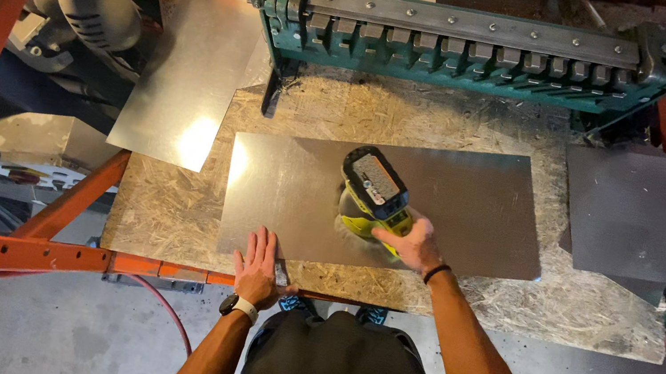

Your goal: The person uses a cordless orbital sander to sand a rectangular metal sheet placed on a workbench. The sander is moved back and forth across the surface while the left hand stabilizes the sheet.

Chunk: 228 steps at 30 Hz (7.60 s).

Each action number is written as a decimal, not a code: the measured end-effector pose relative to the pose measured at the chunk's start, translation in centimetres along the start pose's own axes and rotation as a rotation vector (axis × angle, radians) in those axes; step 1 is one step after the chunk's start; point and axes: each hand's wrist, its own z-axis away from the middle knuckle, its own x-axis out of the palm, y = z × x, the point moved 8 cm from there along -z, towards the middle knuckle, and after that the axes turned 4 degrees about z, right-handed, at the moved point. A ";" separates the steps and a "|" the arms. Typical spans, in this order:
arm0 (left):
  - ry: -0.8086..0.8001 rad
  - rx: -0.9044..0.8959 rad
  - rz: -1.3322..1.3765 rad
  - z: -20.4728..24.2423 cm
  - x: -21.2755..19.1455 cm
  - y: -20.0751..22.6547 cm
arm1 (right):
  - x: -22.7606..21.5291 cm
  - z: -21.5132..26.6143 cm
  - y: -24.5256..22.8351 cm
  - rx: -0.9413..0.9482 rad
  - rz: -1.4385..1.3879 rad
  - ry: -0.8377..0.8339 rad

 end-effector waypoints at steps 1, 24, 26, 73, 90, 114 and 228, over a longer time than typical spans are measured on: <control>0.004 -0.006 -0.011 -0.1 0.1 -0.1 | 0.4 -0.2 0.2 -0.011 0.020 -0.009; -0.039 -0.010 -0.020 0.6 -1.1 0.8 | -12.4 2.3 8.7 0.095 0.095 0.219; -0.051 -0.006 -0.017 0.6 -1.2 0.8 | -14.5 2.4 9.6 0.122 0.117 0.256; 0.012 0.001 -0.052 0.0 0.4 0.3 | -13.9 -12.1 9.3 0.103 -0.005 0.588; 0.018 0.007 -0.040 0.3 0.0 0.4 | -22.8 -8.6 11.2 0.122 0.227 0.489; -0.007 -0.012 0.003 0.2 -0.5 0.9 | -14.2 -10.3 8.6 0.214 -0.208 0.722; 0.087 -0.004 0.104 0.2 0.4 -0.7 | 0.6 -3.7 0.8 0.090 0.381 -0.393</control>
